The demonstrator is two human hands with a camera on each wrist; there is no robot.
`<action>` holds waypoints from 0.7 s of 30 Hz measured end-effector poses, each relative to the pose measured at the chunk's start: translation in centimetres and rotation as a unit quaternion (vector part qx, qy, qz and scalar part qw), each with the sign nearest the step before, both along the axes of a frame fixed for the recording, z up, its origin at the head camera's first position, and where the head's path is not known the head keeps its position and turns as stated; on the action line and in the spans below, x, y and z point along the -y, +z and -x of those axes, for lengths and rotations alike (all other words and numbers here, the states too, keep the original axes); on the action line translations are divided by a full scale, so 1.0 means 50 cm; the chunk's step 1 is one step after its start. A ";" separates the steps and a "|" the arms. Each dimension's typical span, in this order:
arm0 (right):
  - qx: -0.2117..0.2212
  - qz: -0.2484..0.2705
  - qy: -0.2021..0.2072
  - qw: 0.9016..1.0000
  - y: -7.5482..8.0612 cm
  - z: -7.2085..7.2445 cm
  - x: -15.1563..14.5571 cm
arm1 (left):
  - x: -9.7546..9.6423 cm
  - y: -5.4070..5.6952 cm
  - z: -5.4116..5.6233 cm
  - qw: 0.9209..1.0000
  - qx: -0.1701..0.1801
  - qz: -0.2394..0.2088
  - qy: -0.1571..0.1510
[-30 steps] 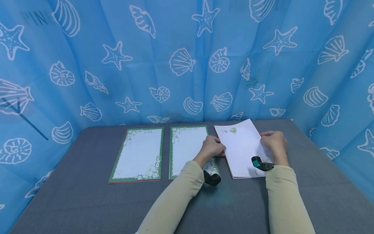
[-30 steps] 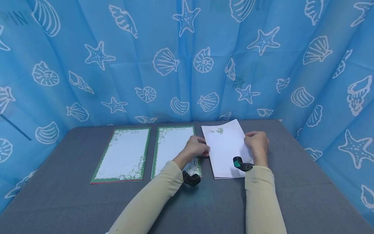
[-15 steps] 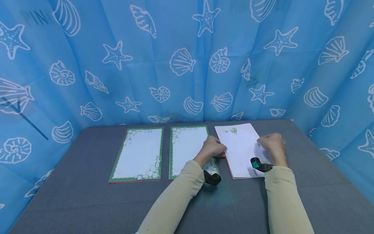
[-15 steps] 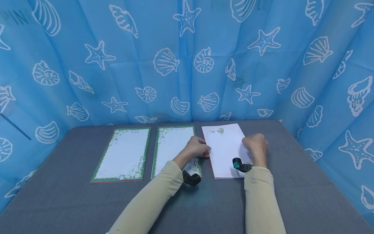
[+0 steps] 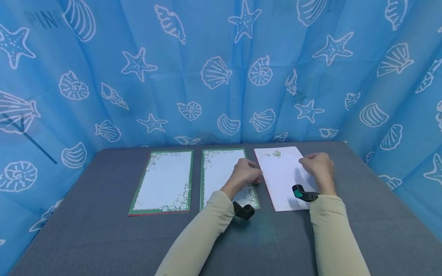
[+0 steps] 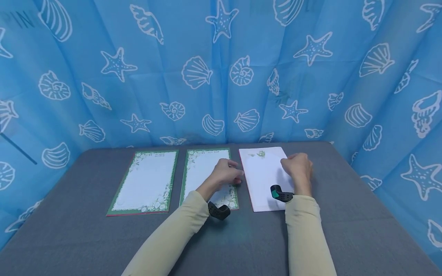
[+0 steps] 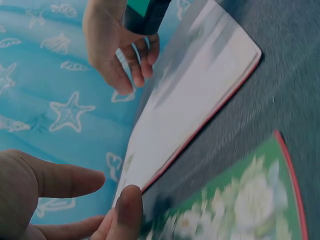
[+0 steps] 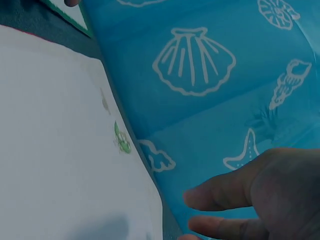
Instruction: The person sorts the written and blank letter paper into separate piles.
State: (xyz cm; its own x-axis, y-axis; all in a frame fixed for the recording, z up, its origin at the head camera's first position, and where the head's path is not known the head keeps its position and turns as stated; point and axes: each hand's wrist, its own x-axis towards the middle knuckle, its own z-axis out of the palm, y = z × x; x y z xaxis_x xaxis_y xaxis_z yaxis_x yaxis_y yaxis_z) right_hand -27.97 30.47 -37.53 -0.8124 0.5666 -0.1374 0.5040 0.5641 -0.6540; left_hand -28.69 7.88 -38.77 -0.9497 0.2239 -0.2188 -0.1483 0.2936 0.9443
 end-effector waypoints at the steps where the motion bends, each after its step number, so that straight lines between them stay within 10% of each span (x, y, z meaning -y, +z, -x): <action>1: 0.003 0.000 0.004 1.000 0.001 0.003 0.003 | 0.007 0.000 0.001 1.000 0.001 -0.003 0.001; 21: -0.062 -0.019 0.173 0.983 0.003 0.015 0.116 | 0.163 -0.008 0.028 0.998 -0.008 -0.016 0.052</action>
State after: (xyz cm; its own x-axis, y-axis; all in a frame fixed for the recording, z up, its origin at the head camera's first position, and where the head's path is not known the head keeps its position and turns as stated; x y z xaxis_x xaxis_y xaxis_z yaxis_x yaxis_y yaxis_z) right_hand -28.74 24.68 -37.39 -0.9666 0.2561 -0.0098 0.1956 0.7125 -0.6739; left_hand -30.10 -0.26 -39.19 -0.9716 0.1302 -0.1978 -0.1615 0.2470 0.9555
